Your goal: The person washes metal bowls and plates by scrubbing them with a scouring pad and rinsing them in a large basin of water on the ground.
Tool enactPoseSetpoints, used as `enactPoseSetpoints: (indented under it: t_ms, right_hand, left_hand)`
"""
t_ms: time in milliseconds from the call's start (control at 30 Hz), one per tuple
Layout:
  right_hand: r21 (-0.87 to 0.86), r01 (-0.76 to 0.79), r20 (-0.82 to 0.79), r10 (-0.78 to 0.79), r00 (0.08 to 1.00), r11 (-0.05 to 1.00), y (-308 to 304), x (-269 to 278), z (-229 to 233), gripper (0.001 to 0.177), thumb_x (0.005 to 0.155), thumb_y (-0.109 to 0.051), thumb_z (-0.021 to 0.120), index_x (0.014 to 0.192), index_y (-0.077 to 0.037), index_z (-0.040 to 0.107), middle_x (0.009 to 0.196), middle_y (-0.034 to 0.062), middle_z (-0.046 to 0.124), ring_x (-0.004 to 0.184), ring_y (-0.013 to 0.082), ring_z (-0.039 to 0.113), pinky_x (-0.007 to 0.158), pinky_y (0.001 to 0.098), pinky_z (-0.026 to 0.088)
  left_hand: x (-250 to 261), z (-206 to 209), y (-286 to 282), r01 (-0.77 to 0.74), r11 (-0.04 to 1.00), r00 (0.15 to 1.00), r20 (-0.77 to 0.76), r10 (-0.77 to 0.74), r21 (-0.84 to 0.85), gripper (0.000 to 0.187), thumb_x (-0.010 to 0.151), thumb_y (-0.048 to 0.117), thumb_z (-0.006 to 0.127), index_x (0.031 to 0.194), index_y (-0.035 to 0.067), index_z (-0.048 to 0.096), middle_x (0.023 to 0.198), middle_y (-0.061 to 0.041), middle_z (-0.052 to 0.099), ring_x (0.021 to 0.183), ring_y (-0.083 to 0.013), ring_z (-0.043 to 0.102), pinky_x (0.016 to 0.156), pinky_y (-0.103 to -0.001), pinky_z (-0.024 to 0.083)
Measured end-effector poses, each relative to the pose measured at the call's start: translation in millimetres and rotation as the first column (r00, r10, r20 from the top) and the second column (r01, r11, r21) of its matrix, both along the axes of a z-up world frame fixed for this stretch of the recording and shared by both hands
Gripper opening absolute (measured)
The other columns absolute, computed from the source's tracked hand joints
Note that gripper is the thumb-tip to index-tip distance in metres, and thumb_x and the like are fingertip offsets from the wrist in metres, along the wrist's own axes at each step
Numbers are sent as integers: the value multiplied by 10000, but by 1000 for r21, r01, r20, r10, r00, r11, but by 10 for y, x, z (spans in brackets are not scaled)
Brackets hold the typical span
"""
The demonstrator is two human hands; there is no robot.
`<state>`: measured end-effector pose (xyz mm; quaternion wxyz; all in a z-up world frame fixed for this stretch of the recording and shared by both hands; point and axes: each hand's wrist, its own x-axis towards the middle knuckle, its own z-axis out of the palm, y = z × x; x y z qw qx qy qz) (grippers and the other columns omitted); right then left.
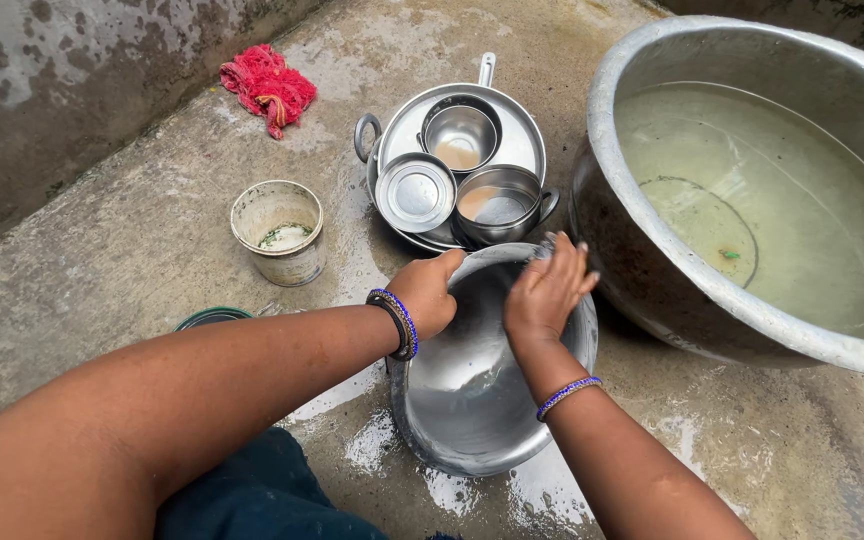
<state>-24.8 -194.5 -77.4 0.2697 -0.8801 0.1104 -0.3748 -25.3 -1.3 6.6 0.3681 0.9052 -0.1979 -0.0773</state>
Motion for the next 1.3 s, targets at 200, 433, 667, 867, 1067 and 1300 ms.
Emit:
enactPoseSetpoints:
  t_ms: [200,433,667,867,1067,1300]
  right_hand:
    - [-225,-254,-9,259,966,941,211,-121,235,343,1060,-234,444,1366,-95,513,1427,118,531,1476,357,393,1264,642,94]
    - [166,505,-522,-359,774,847,-365,-519,-320,425,1080,-330,365,1332,-30,531,1313,229,592,1264,407,530,1056,570,355]
    - [90,249,-358,-202,912,964,-470,-324,-270,407,1087,-305,410,1307,5,557,1278,249,614,1232,441,540,1060,563,376]
    - [-375,-488,-285,403,870,788,-247,131,389,445,1006,-231,576,1430,-104,529,1253,134,587,1177,351,529,1042,502,373]
    - [-743,-370,-361,132,923,558,-812,-69,59,667,938,-181,493,1598,-168,389,1659,235,341,1544,388,210,1230,489,172]
    - [129,-387,-957,217,193,913,159,-1239,-510,386,1104,-298,263,1324,-52,464,989,258,744,1157,382,678,1305,461,177]
  left_hand:
    - [-21,25,83,71,997,995,71,-69,-17,336,761,0,577,1091,60,559,895,-259,695,924,-476,650,798,-583,484]
    - [-149,101,171,14,999,998,-54,-17,-45,453,766,34,590,1214,94,571,865,-266,697,904,-457,673,807,-514,519]
    - [71,39,216,-7,989,1000,-8,6,-150,406,855,208,693,1241,102,620,985,-213,737,955,-371,714,831,-445,541]
    - [416,-27,165,170,979,983,92,-161,-112,458,797,85,625,1255,85,618,1016,-204,738,989,-353,724,858,-425,548]
    - [363,-102,90,15,988,997,73,-4,-154,437,772,35,611,1208,69,588,956,-236,715,955,-400,703,851,-454,539]
    - [110,-119,26,-14,978,990,131,42,-210,432,764,-7,591,1191,58,575,952,-259,706,971,-448,668,838,-500,518]
